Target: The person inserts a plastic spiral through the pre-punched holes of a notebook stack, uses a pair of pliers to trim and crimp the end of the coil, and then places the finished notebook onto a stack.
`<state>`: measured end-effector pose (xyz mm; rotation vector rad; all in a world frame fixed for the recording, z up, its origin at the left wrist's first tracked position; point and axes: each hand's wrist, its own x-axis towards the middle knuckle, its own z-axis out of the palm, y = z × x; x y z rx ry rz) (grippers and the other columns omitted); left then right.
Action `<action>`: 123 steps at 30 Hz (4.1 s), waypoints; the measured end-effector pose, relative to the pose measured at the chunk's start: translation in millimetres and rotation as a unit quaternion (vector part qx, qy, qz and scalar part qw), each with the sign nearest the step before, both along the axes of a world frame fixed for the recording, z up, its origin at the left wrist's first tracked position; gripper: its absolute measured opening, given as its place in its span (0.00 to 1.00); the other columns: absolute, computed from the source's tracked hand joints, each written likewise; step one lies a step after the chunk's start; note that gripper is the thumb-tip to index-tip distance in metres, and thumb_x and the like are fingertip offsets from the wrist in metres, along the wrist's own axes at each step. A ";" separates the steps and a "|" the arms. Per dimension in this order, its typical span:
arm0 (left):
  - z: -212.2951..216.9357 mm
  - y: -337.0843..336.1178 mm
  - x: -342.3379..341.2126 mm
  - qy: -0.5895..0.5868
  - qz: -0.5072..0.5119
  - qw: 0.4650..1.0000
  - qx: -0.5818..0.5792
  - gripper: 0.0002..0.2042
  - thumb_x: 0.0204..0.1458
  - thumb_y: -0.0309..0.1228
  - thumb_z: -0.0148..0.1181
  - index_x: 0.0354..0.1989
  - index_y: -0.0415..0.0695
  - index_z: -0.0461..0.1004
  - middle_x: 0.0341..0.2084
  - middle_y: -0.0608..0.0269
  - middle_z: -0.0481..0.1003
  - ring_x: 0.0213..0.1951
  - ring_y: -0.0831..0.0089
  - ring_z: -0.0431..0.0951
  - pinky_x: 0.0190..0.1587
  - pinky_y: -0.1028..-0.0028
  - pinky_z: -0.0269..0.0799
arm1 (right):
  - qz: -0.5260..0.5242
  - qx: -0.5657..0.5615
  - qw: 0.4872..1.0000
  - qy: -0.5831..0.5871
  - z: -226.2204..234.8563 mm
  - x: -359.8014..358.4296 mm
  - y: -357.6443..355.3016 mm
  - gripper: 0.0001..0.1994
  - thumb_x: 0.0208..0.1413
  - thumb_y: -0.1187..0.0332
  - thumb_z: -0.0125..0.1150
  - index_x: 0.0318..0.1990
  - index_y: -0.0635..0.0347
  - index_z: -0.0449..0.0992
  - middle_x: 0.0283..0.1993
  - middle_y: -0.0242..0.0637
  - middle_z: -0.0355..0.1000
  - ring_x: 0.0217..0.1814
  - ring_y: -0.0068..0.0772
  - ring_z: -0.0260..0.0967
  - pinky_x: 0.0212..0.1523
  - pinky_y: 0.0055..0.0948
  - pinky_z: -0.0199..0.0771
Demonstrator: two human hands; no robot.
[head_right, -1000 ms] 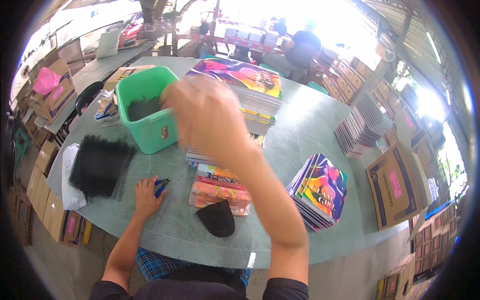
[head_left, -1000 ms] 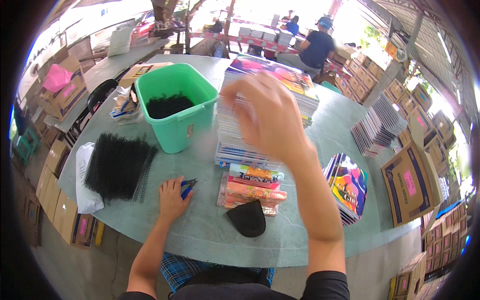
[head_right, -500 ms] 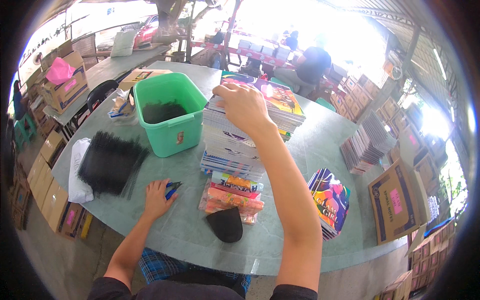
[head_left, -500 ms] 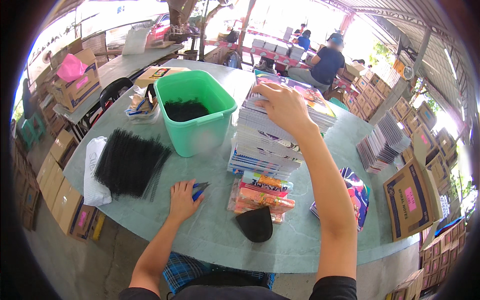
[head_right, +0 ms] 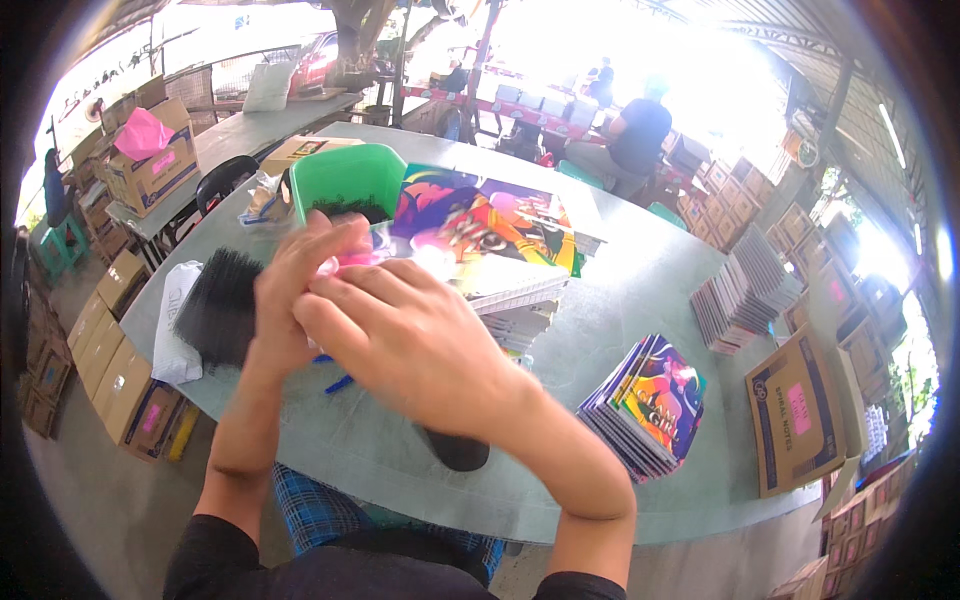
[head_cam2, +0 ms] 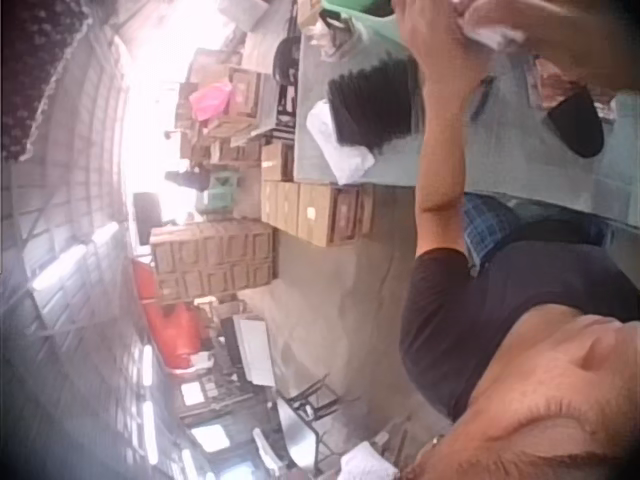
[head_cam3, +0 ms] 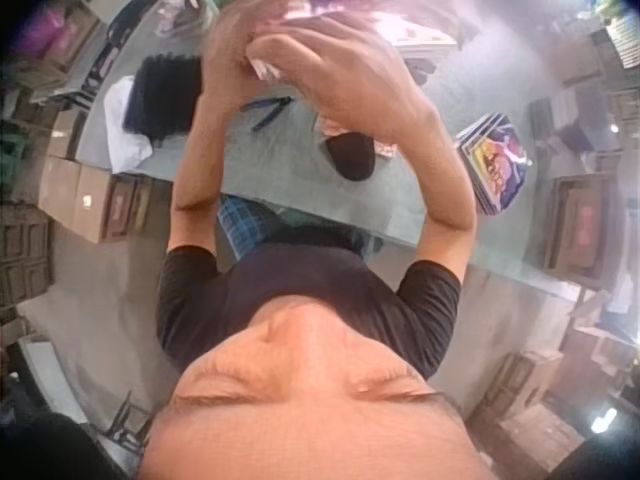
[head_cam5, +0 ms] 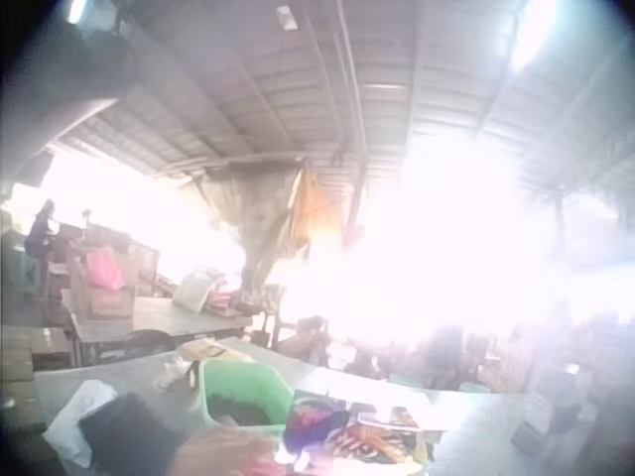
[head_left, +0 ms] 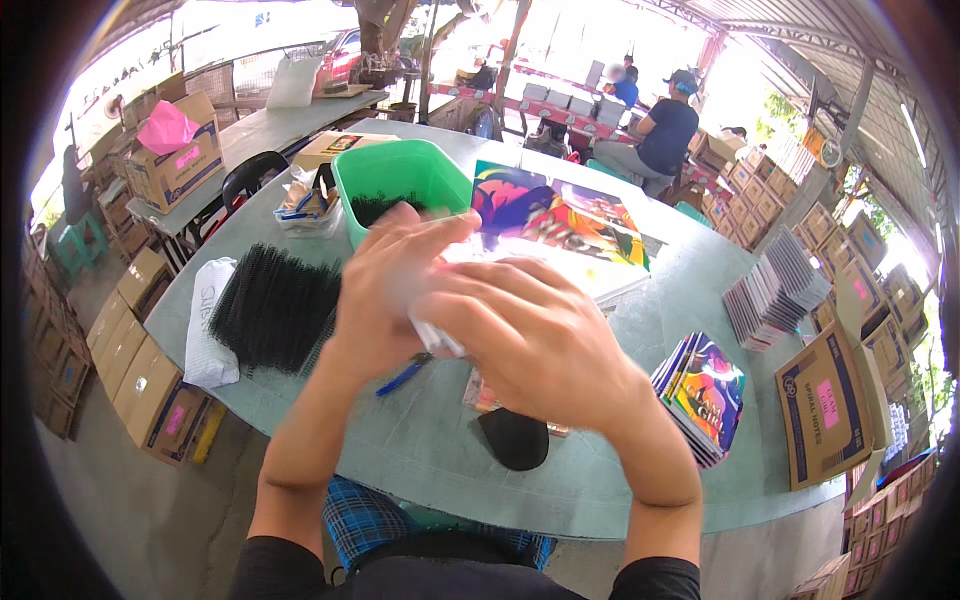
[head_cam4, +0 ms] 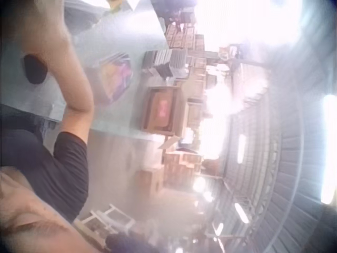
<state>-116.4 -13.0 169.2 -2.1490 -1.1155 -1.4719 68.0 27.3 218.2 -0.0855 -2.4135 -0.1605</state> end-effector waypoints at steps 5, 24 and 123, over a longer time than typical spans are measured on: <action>-13.0 -5.9 15.3 -0.274 -0.089 0.937 -0.196 0.16 0.38 0.31 0.70 0.36 0.39 0.76 0.31 0.59 0.78 0.34 0.75 0.77 0.39 0.73 0.71 | -0.179 -0.175 0.880 0.403 -54.5 67.7 9.5 0.24 0.38 0.70 0.71 0.46 0.63 0.71 0.43 0.40 0.73 0.49 0.33 0.68 0.50 0.32 0.65; -123.5 87.4 11.9 -0.314 -0.231 0.804 -0.448 0.13 0.36 0.21 0.66 0.35 0.38 0.76 0.29 0.65 0.77 0.33 0.77 0.75 0.40 0.74 0.71 | -0.494 -0.171 0.813 0.254 -192.5 203.1 71.6 0.24 0.38 0.71 0.70 0.45 0.67 0.69 0.41 0.44 0.71 0.49 0.40 0.66 0.50 0.35 0.65; -246.3 -58.5 -3.1 0.203 -0.025 0.916 -0.345 0.14 0.48 0.40 0.58 0.40 0.48 0.71 0.33 0.62 0.70 0.38 0.64 0.71 0.36 0.67 0.67 | -0.239 -0.537 0.648 0.484 -202.9 94.7 85.0 0.08 0.53 0.67 0.55 0.27 0.61 0.71 0.28 0.29 0.67 0.33 0.18 0.60 0.38 0.19 0.58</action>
